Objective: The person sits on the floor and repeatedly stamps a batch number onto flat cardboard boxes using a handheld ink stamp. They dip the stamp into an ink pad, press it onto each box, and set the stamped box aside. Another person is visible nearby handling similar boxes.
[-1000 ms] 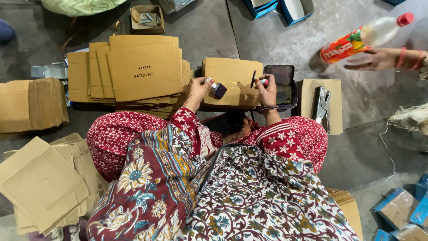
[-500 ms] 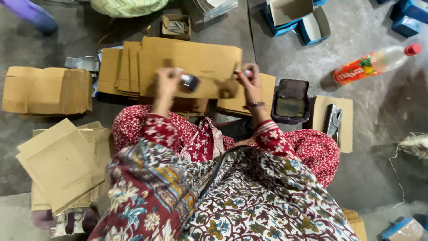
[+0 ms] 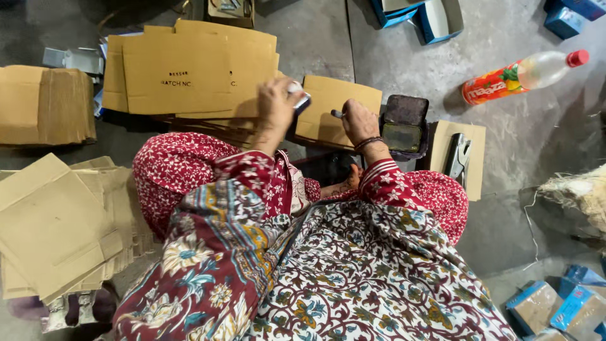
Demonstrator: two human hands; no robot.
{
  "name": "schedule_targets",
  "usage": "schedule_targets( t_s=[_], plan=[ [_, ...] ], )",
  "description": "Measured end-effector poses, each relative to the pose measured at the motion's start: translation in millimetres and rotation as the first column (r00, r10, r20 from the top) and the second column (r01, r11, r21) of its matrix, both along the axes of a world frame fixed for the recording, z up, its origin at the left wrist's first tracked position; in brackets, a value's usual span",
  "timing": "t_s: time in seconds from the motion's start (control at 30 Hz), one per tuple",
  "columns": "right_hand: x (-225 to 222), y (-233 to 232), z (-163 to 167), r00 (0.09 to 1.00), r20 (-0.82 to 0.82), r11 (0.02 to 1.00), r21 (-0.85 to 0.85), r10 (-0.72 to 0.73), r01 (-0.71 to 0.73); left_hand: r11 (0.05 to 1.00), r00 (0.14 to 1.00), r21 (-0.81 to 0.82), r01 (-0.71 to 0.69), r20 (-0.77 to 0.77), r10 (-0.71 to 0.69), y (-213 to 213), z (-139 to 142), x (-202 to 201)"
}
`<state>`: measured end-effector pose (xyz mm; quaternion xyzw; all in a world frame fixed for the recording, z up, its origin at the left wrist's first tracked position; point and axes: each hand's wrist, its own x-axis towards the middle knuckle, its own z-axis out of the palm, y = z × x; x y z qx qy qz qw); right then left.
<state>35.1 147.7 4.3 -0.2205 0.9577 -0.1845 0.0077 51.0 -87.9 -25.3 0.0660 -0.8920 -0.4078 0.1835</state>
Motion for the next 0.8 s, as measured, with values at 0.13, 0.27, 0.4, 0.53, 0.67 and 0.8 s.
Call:
schedule_targets(
  t_s=[0.13,0.27,0.4,0.53,0.67,0.8],
  plan=[
    [3,-17,-17,1.000,-0.010,0.989,0.146,0.029,-0.027,0.998,1.000,0.062,0.002,0.014,-0.003,32,-17,-2],
    [11,-19,-31,0.993,0.098,0.992,0.113,-0.057,0.046,0.979,0.996,0.201,-0.013,0.093,-0.006,30,-28,-2],
    [10,-18,-25,0.993,0.115,0.997,0.076,-0.036,0.027,0.975,0.998,0.223,-0.016,0.056,0.003,33,-15,-10],
    [-5,-20,-2,0.989,0.146,0.998,0.064,-0.026,0.016,0.982,0.995,0.188,-0.011,0.095,-0.007,42,21,-17],
    [-6,13,21,0.921,0.294,0.952,-0.089,-0.257,0.294,0.991,0.987,0.041,0.129,0.090,-0.132,63,46,-14],
    [9,58,31,0.925,0.119,0.897,-0.229,-0.361,0.379,0.933,0.934,-0.064,0.354,-0.023,-0.356,96,50,-18]
  ],
)
